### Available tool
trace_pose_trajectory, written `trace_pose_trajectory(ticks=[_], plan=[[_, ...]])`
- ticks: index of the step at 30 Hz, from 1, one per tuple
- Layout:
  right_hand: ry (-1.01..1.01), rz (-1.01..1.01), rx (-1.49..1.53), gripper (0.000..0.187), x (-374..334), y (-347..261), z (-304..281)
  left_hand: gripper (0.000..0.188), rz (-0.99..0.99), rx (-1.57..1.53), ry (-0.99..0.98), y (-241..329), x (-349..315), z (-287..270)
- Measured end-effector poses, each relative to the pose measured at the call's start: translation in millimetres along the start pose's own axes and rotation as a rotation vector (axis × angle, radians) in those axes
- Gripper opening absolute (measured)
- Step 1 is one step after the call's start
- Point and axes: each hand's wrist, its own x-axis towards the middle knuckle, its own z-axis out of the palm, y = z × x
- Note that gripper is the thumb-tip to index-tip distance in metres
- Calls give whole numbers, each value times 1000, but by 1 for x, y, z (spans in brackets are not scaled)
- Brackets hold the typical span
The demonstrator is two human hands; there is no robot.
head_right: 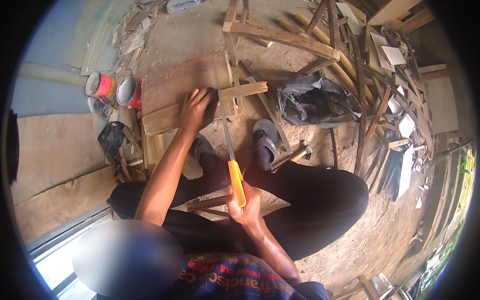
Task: The person sits on a small stool and uses a hammer to tap and separate a wooden frame from a board. They then use a hand saw to cut a small wooden piece placed on the board. The person handles the frame and board repeatedly, adjusting their positions during the process.
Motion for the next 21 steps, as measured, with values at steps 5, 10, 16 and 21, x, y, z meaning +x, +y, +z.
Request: trace_pose_trajectory(ticks=[5,10,16,21], plan=[[15,-66,17,28,-17,15,-5,26,16,11,3,-3,-1,1],[8,14,81,32,1,8,5,24,15,2,7,-2,-3,4],[19,-26,66,37,-10,14,4,25,-9,22,-15,-4,0,5],[-14,-56,39,37,-6,17,3,24,-21,7,-24,-5,-3,5]])
